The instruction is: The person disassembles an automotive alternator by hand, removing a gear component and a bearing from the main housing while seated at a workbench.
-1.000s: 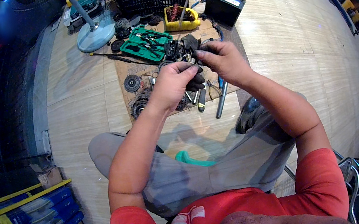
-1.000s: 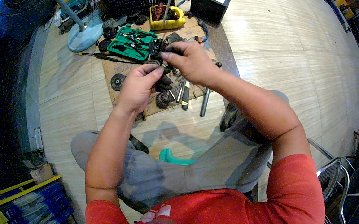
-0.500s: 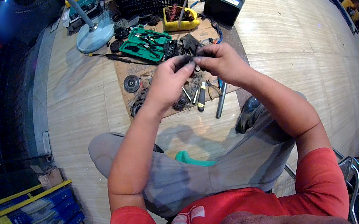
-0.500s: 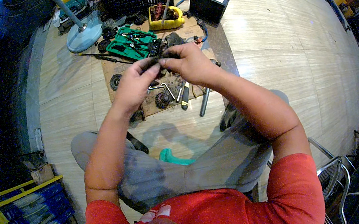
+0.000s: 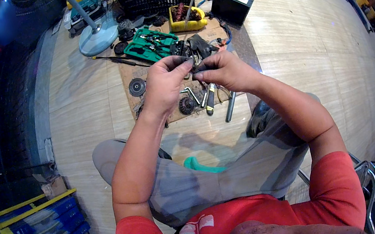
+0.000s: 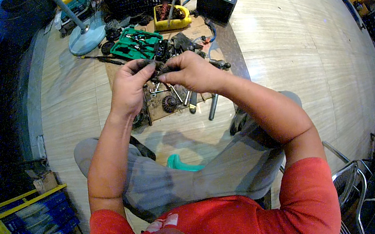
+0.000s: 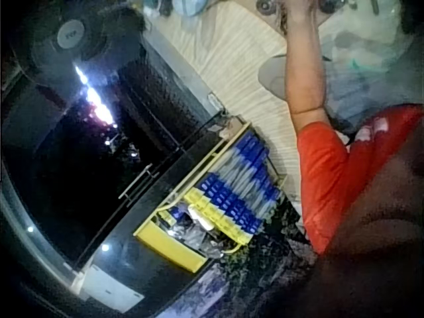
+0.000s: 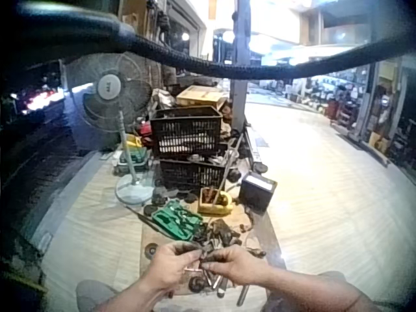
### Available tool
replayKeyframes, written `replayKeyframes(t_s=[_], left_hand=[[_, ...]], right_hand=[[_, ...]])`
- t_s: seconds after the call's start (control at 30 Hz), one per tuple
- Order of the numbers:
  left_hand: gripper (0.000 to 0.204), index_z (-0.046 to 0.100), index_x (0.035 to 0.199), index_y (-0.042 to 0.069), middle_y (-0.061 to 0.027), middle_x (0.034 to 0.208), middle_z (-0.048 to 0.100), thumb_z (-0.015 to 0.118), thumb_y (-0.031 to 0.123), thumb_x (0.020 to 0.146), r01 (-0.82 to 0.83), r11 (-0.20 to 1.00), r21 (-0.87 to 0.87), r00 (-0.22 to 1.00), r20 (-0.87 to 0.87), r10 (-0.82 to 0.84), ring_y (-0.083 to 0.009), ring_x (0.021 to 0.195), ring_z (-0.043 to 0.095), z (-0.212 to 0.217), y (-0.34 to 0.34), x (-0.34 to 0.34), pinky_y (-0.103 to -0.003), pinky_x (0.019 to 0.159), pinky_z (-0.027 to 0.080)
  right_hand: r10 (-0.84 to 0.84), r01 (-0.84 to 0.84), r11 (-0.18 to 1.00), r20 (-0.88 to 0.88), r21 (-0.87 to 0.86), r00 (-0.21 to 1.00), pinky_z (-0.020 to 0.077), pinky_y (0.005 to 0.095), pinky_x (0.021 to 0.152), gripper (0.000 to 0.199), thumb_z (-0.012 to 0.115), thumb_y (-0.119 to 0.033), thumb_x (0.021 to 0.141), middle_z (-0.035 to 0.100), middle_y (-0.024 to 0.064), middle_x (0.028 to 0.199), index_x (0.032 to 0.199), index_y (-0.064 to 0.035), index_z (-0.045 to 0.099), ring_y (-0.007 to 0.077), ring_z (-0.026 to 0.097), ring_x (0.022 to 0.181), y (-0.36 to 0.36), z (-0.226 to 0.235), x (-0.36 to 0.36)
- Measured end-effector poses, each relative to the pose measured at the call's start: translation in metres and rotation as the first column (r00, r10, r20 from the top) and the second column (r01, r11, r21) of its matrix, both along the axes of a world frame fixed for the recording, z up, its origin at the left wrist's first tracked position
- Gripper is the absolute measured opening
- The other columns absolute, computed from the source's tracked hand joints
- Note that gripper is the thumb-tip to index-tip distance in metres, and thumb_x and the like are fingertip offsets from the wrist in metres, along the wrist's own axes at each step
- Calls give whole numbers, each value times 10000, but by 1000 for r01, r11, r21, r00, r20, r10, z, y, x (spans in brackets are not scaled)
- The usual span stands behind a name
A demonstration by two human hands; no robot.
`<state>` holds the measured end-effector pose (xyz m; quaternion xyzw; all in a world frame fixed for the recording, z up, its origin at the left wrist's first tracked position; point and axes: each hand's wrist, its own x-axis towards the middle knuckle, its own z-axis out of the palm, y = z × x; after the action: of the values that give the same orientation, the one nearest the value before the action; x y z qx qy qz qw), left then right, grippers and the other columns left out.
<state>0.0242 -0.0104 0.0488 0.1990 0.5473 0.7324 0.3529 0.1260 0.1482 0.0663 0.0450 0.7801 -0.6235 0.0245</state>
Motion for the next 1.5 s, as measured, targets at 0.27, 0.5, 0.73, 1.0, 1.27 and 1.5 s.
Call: replayKeyframes(t_s=[0.27,0.5,0.73,1.0,1.27,1.5], left_hand=[[144,638,972,-14,-57,898,653,596,98,892,-78,995,-66,995,-69,73,-91,796,592,3,7,6,-232,714,479],[158,636,999,-4,-71,926,664,579,120,917,127,973,193,945,275,-178,-134,830,635,-2,2,-3,-268,761,516],[129,644,936,-15,-62,856,665,639,99,877,-36,999,40,999,14,35,-109,773,618,-12,5,-4,-221,693,492],[150,646,958,-26,-67,893,666,601,105,902,112,987,119,962,234,-137,-117,803,625,11,4,0,-239,727,503],[149,651,954,-16,-57,880,666,626,115,886,28,998,50,993,112,-33,-100,777,615,-4,4,-4,-232,690,497],[180,660,860,-21,-18,795,656,671,158,854,-268,932,-243,928,-327,181,-72,706,568,0,9,9,-222,644,456]], right_hand=[[-10,49,949,-127,310,992,420,261,545,197,645,-180,867,584,5,642,853,16,659,71,500,588,-4,1,-1],[43,-20,992,181,-124,983,407,248,540,220,661,-194,849,590,-19,664,887,22,682,68,489,602,3,3,-1],[21,-15,978,-28,206,999,461,277,593,206,657,-177,843,645,62,687,911,16,682,90,542,625,-3,3,1],[9,-2,994,-64,113,998,477,300,631,208,653,-170,845,655,105,716,940,14,674,100,561,661,0,-2,1],[5,-1,984,-27,180,1000,467,276,627,193,651,-160,854,655,63,721,912,23,673,86,566,665,-1,-3,0],[-59,91,936,-101,341,993,463,313,597,194,643,-167,845,627,123,668,867,23,668,120,562,614,-9,-15,-1]])
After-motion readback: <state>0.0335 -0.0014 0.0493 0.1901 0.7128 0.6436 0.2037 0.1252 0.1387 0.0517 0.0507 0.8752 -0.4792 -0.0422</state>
